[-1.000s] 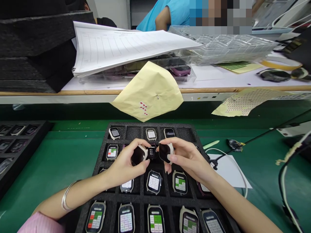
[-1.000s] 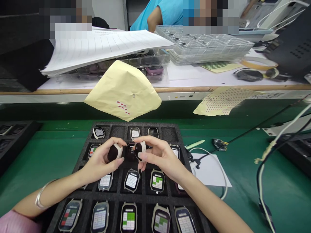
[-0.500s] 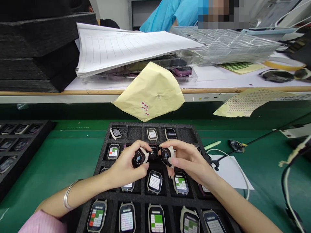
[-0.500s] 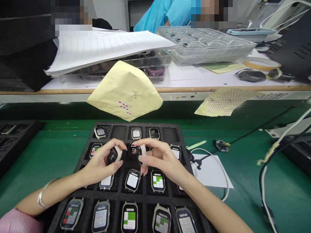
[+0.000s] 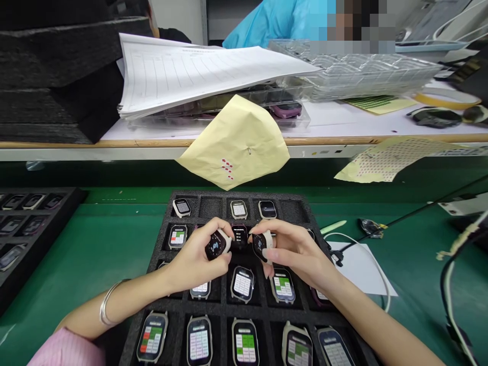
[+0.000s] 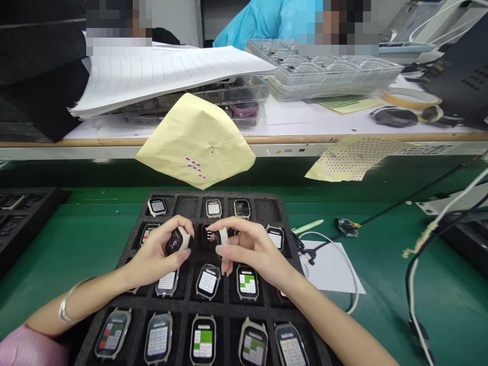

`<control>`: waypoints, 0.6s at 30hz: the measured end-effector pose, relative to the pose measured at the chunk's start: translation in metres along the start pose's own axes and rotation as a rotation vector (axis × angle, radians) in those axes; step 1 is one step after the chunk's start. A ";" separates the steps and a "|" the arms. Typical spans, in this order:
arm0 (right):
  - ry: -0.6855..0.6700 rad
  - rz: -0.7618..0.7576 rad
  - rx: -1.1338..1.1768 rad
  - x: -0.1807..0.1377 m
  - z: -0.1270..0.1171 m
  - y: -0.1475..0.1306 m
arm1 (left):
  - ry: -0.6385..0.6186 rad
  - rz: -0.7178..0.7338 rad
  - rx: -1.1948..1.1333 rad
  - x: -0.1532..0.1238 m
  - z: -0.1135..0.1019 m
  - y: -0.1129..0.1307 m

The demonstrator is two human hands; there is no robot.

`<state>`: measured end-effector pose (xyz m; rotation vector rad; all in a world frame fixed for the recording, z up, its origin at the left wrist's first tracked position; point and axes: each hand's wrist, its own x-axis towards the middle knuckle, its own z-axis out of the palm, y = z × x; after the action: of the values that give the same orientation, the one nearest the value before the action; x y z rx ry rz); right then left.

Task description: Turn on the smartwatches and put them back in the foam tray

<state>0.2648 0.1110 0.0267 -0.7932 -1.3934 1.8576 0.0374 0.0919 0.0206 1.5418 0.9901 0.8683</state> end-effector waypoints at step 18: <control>-0.011 -0.058 -0.035 0.001 0.001 0.000 | 0.012 0.019 0.002 0.001 0.000 -0.001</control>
<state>0.2636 0.1113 0.0271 -0.7532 -1.4447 1.8004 0.0377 0.0931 0.0197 1.5514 0.9869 0.8909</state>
